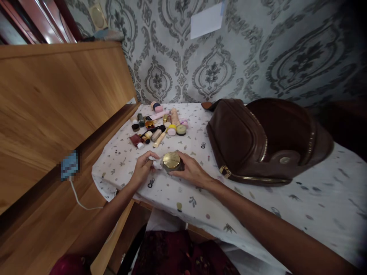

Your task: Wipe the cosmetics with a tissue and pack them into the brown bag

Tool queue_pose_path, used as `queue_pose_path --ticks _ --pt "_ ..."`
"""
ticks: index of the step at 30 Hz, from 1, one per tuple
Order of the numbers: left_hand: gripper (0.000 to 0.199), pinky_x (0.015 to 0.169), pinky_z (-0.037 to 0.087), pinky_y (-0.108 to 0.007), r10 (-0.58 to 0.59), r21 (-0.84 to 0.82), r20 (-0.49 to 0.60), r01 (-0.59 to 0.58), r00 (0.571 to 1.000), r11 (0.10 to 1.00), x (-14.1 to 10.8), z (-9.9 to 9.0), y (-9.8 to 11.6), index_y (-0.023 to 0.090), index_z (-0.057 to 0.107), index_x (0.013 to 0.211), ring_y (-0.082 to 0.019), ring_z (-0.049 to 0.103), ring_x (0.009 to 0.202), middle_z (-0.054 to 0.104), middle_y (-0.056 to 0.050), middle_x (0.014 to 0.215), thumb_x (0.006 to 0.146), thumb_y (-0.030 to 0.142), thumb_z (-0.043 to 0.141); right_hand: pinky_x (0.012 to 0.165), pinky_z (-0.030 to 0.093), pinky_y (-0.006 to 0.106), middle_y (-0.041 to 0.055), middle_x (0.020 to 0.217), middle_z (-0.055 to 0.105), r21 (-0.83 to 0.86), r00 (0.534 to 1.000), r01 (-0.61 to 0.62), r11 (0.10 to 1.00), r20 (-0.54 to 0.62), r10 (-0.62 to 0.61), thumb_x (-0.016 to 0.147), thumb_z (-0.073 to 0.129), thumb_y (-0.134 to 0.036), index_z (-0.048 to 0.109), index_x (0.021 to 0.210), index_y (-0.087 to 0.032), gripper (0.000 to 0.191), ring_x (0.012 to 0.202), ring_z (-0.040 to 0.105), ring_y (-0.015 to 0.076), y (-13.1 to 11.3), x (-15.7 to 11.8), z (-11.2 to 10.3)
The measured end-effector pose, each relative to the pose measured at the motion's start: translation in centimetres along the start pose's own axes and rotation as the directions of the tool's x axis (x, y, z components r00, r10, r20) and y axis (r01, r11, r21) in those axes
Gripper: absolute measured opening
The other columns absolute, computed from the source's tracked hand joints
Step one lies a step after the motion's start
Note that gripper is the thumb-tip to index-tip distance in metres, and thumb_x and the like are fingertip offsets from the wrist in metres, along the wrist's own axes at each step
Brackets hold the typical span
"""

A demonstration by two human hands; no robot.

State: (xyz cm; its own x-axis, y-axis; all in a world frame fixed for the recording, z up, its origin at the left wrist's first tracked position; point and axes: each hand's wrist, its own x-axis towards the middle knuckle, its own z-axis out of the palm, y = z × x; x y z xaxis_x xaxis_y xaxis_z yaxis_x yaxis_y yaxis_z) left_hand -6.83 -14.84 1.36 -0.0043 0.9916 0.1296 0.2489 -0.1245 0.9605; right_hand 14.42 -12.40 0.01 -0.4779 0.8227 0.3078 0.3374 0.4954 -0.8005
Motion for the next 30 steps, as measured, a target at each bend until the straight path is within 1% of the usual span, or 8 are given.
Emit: queue_pose_path --ticks 3,6,12,16,20,23,26,30 --pt "0.006 0.047 0.033 -0.022 -0.062 -0.160 0.004 0.062 0.998 0.985 0.1 0.4 0.1 0.020 0.053 0.074 -0.010 0.044 0.047 0.051 0.005 0.055 0.069 0.022 0.050 0.089 0.047 0.040 0.0090 0.111 0.066 -0.024 1.000 -0.001 1.000 -0.011 0.001 0.071 0.080 -0.030 0.058 0.118 -0.020 0.052 0.103 0.060 0.0265 0.1 0.0 0.1" --pt "0.010 0.049 0.034 -0.021 -0.087 -0.230 0.050 0.096 0.995 0.968 -0.1 1.0 0.4 0.021 0.050 0.078 -0.011 0.045 0.051 0.049 0.005 0.058 0.074 0.030 0.053 0.085 0.047 0.038 0.0072 0.107 0.067 -0.049 1.000 -0.012 0.999 -0.013 0.011 0.070 0.081 -0.030 0.059 0.115 -0.020 0.050 0.099 0.061 0.0256 -0.1 0.0 0.0" --pt "0.039 0.055 0.035 -0.019 0.004 -0.005 0.144 -0.003 0.990 1.000 -0.6 0.9 0.7 0.022 0.047 0.091 -0.009 0.043 0.061 0.048 0.006 0.071 0.069 0.037 0.076 0.083 0.047 0.035 0.0066 0.105 0.067 -0.057 1.000 -0.004 0.998 -0.018 0.003 0.072 0.080 -0.030 0.059 0.114 -0.019 0.047 0.096 0.061 0.0242 -0.6 -0.1 -0.4" --pt "0.033 0.056 0.036 -0.019 -0.015 -0.013 0.208 0.018 0.978 1.000 -0.7 0.6 0.6 0.022 0.046 0.102 -0.009 0.044 0.060 0.049 0.007 0.072 0.080 0.035 0.066 0.082 0.048 0.037 0.0076 0.104 0.067 -0.066 0.999 -0.037 0.997 -0.023 0.036 0.070 0.081 -0.031 0.059 0.114 -0.018 0.050 0.096 0.062 0.0252 -0.3 0.0 -0.3" --pt "0.034 0.060 0.041 -0.022 0.005 -0.089 0.179 0.011 0.984 0.996 -0.6 0.4 0.9 0.021 0.043 0.116 -0.012 0.051 0.062 0.058 0.005 0.072 0.085 0.030 0.055 0.087 0.048 0.040 0.0080 0.109 0.067 -0.059 0.999 -0.005 0.998 -0.040 0.002 0.070 0.081 -0.031 0.059 0.115 -0.020 0.051 0.100 0.062 0.0262 0.1 0.0 -0.2" --pt "0.031 0.061 0.043 -0.024 0.074 -0.018 0.146 -0.072 0.987 0.997 -0.5 0.0 1.3 0.019 0.047 0.116 -0.013 0.053 0.061 0.060 0.003 0.072 0.086 0.025 0.050 0.088 0.049 0.040 0.0077 0.110 0.067 -0.071 0.997 0.055 0.996 -0.049 -0.059 0.070 0.081 -0.028 0.058 0.117 -0.021 0.052 0.102 0.062 0.0260 0.0 -0.2 -0.2" --pt "0.028 0.068 0.047 -0.026 0.220 0.221 0.098 -0.237 0.971 0.946 -0.7 -0.5 1.9 0.019 0.056 0.112 -0.016 0.059 0.072 0.063 0.000 0.080 0.085 0.021 0.050 0.091 0.049 0.040 0.0084 0.115 0.064 -0.084 0.992 0.108 0.991 -0.053 -0.113 0.073 0.078 -0.027 0.056 0.120 -0.021 0.052 0.105 0.061 0.0258 -0.4 -0.4 -0.3" --pt "0.027 0.090 0.047 -0.035 0.492 0.370 0.226 -0.541 0.841 0.756 -1.2 -0.6 2.6 0.019 0.059 0.113 -0.022 0.060 0.103 0.065 -0.008 0.108 0.088 0.015 0.049 0.091 0.049 0.039 0.0092 0.115 0.060 -0.084 0.989 0.140 0.987 -0.043 -0.144 0.077 0.074 -0.025 0.053 0.123 -0.021 0.051 0.108 0.059 0.0252 -0.7 -0.6 -0.4"
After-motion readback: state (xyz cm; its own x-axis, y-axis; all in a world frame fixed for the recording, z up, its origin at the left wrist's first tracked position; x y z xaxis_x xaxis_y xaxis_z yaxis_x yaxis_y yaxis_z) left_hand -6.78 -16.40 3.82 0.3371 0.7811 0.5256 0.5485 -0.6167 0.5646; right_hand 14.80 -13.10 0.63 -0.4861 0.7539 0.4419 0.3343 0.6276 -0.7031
